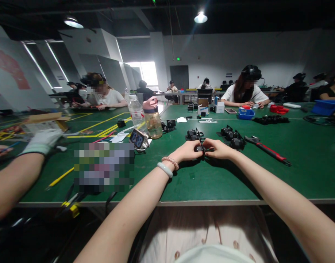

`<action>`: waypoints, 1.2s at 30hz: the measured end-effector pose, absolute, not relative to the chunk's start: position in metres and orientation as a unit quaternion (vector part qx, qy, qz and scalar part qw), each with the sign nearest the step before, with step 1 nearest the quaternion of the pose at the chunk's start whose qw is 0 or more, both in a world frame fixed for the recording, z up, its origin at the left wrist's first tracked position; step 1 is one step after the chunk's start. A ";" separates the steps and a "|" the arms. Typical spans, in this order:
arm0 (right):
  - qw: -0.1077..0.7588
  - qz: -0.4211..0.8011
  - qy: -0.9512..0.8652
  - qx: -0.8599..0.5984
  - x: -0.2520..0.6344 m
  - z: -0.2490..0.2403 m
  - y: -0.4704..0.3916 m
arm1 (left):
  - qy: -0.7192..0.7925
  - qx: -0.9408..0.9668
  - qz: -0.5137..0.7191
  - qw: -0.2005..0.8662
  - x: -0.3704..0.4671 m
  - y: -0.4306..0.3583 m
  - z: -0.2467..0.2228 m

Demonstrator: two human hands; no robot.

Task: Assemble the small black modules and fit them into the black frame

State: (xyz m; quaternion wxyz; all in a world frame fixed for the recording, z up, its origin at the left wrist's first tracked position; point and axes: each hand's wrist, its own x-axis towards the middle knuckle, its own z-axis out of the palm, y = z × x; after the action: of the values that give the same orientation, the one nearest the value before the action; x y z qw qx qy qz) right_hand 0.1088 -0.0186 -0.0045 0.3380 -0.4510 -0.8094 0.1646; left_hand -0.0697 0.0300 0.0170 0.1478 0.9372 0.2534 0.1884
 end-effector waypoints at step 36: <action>0.339 0.172 -0.805 -0.456 0.107 0.000 -0.023 | 0.251 0.936 0.187 0.157 -0.070 0.032 0.016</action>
State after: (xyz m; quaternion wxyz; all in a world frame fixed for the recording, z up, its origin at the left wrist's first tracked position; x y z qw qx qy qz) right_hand 0.1075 -0.0227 -0.0001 0.3389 -0.4560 -0.8047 0.1723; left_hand -0.0699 0.0315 0.0161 0.1574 0.9365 0.2515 0.1871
